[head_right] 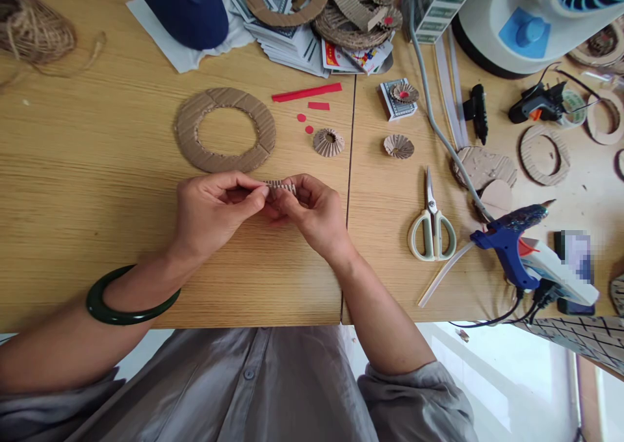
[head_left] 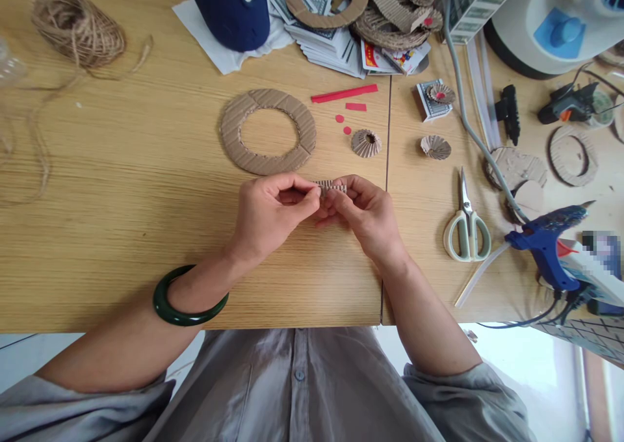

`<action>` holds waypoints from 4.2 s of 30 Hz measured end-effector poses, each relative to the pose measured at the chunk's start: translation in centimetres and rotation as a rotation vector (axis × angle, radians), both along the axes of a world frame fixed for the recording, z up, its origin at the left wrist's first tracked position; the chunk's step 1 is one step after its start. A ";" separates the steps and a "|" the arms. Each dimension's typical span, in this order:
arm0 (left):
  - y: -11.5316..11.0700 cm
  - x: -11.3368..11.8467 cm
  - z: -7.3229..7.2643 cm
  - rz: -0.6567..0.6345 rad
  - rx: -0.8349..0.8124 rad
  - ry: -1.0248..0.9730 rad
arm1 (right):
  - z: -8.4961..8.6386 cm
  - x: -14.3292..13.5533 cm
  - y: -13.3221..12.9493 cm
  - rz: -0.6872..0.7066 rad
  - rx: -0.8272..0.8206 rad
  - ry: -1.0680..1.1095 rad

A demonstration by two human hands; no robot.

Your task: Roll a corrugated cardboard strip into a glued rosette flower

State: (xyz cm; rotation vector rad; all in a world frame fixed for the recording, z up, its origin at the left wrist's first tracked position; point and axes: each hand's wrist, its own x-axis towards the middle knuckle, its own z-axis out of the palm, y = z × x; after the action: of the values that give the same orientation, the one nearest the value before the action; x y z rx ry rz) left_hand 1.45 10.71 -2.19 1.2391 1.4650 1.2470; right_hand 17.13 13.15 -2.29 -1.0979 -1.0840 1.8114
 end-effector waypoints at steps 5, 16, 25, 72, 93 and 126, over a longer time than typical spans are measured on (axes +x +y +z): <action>-0.2 0.0 -0.1 -0.027 -0.010 -0.003 | 0.1 0.0 0.0 -0.013 -0.001 -0.014; -0.3 -0.2 -0.1 -0.088 -0.008 0.058 | -0.5 -0.1 -0.1 -0.072 0.183 -0.173; -0.4 -0.3 -0.2 -0.108 0.041 0.168 | -0.6 -0.1 -0.3 -0.056 0.251 -0.238; 0.0 0.1 0.5 -0.072 -0.136 -0.117 | -1.1 0.1 0.2 -0.008 0.181 -0.211; 0.8 -0.8 -0.3 -0.110 -0.137 -0.099 | -0.5 0.2 0.3 0.029 0.091 -0.123; -0.3 -0.1 0.1 -0.070 -0.061 -0.029 | -0.4 0.1 0.1 0.013 0.068 -0.087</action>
State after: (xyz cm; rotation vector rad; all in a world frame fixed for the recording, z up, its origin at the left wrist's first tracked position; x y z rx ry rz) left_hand 1.36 10.43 -2.13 1.2169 1.4160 1.1610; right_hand 17.20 13.30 -2.67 -1.1405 -1.1976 1.7383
